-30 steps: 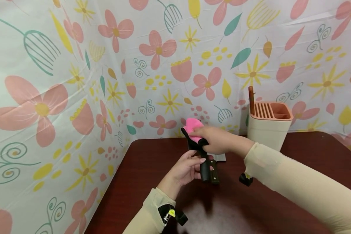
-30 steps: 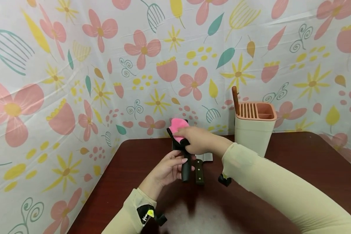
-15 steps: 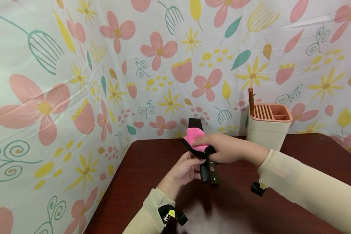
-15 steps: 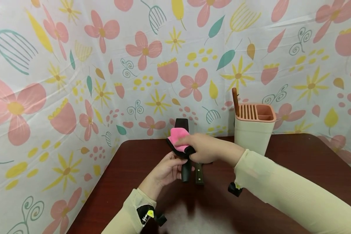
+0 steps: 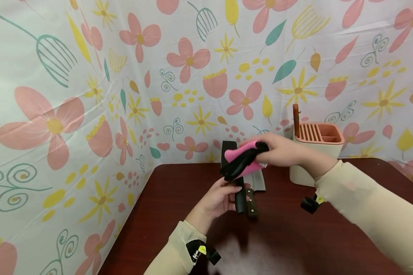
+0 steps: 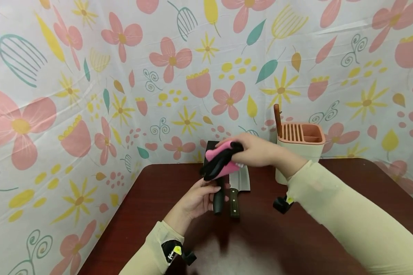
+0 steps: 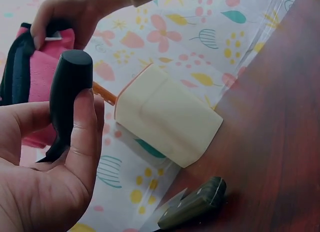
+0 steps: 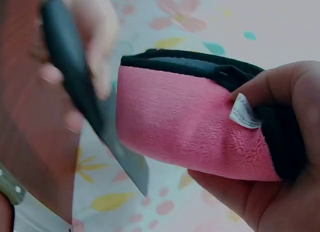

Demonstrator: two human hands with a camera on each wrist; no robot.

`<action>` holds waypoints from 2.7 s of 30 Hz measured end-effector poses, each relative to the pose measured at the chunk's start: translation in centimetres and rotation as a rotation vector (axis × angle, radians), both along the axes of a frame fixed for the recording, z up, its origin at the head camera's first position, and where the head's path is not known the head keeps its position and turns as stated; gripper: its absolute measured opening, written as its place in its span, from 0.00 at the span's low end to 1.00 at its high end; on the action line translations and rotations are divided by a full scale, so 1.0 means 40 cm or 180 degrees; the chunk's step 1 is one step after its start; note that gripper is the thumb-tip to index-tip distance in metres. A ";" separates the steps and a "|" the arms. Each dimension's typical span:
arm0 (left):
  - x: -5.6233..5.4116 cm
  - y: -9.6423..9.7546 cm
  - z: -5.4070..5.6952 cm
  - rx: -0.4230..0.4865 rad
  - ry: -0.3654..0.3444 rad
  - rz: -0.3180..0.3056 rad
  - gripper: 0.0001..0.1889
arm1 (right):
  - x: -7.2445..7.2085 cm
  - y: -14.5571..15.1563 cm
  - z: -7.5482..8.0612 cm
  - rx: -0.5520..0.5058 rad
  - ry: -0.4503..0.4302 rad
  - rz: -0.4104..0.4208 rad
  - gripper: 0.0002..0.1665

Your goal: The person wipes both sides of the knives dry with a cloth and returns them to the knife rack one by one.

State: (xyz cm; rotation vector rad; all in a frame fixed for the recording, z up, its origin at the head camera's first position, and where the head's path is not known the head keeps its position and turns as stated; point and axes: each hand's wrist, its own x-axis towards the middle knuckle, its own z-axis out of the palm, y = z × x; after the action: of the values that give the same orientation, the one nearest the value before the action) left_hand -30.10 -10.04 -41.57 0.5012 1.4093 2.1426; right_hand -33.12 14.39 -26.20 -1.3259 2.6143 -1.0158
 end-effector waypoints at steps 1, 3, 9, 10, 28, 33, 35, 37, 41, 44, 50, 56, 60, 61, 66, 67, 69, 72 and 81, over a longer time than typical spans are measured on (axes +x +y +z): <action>-0.001 0.001 -0.001 -0.0004 -0.0024 0.0034 0.28 | -0.012 0.008 0.009 -0.0081 -0.0025 -0.0118 0.27; -0.003 0.002 -0.002 -0.0002 -0.0046 0.0061 0.30 | -0.038 0.018 0.024 -0.0252 -0.0062 -0.0412 0.25; 0.004 0.011 -0.001 -0.0025 -0.0078 0.0052 0.29 | -0.129 0.000 0.016 -0.0452 0.0307 -0.1390 0.30; 0.005 0.012 -0.001 -0.0028 -0.0074 0.0051 0.27 | -0.143 -0.009 0.006 -0.0439 0.0393 -0.1488 0.31; 0.007 0.010 0.004 -0.0066 -0.0048 0.0083 0.25 | -0.178 -0.175 -0.171 0.0372 0.0549 -0.1226 0.39; 0.007 0.007 0.005 -0.0059 -0.0017 0.0088 0.25 | -0.154 -0.181 -0.173 0.0461 0.0689 -0.1158 0.37; 0.007 0.006 0.005 -0.0038 0.0011 0.0076 0.26 | -0.142 -0.180 -0.177 0.0487 0.0748 -0.1117 0.37; 0.007 0.004 0.004 -0.0022 0.0002 0.0066 0.27 | -0.126 -0.178 -0.180 0.0475 0.0795 -0.1038 0.36; 0.005 0.002 0.004 0.0025 0.0010 0.0008 0.30 | -0.091 -0.174 -0.181 0.0478 0.0833 -0.0871 0.34; 0.004 0.001 0.005 0.0042 0.0040 -0.0023 0.30 | -0.068 -0.167 -0.178 0.0530 0.0903 -0.0763 0.32; 0.004 0.002 0.004 0.0041 0.0059 -0.0011 0.27 | -0.019 -0.150 -0.166 0.0600 0.0941 -0.0520 0.32; 0.004 0.001 0.003 0.0017 0.0046 0.0013 0.25 | 0.024 -0.128 -0.154 0.0679 0.0996 -0.0192 0.33; 0.004 0.000 0.005 0.0003 0.0070 0.0005 0.22 | 0.043 -0.117 -0.138 0.0733 0.0836 -0.0106 0.35; 0.005 -0.001 0.005 -0.0005 0.0071 0.0009 0.22 | 0.047 -0.115 -0.133 0.0730 0.0804 -0.0077 0.35; 0.007 -0.001 0.006 -0.0043 0.0055 0.0021 0.20 | 0.057 -0.104 -0.109 0.0761 0.0569 0.0075 0.34; 0.007 0.000 0.007 -0.0054 0.0052 0.0032 0.19 | 0.059 -0.102 -0.102 0.0761 0.0494 0.0104 0.34; 0.007 0.001 0.007 -0.0080 0.0052 0.0051 0.19 | 0.062 -0.097 -0.089 0.0745 0.0353 0.0176 0.31; 0.009 0.003 0.007 -0.0113 0.0049 0.0085 0.20 | 0.062 -0.086 -0.072 0.0666 0.0126 0.0279 0.27; 0.004 0.004 0.000 -0.0171 0.0005 0.0209 0.28 | -0.002 -0.033 -0.007 -0.0273 -0.0122 0.0077 0.24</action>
State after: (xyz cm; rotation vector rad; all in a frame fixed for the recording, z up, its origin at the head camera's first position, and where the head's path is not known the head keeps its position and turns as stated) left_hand -29.93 -9.86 -41.56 0.4421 1.4993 2.1496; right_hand -33.21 13.08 -26.49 -1.3376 2.5478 -1.1503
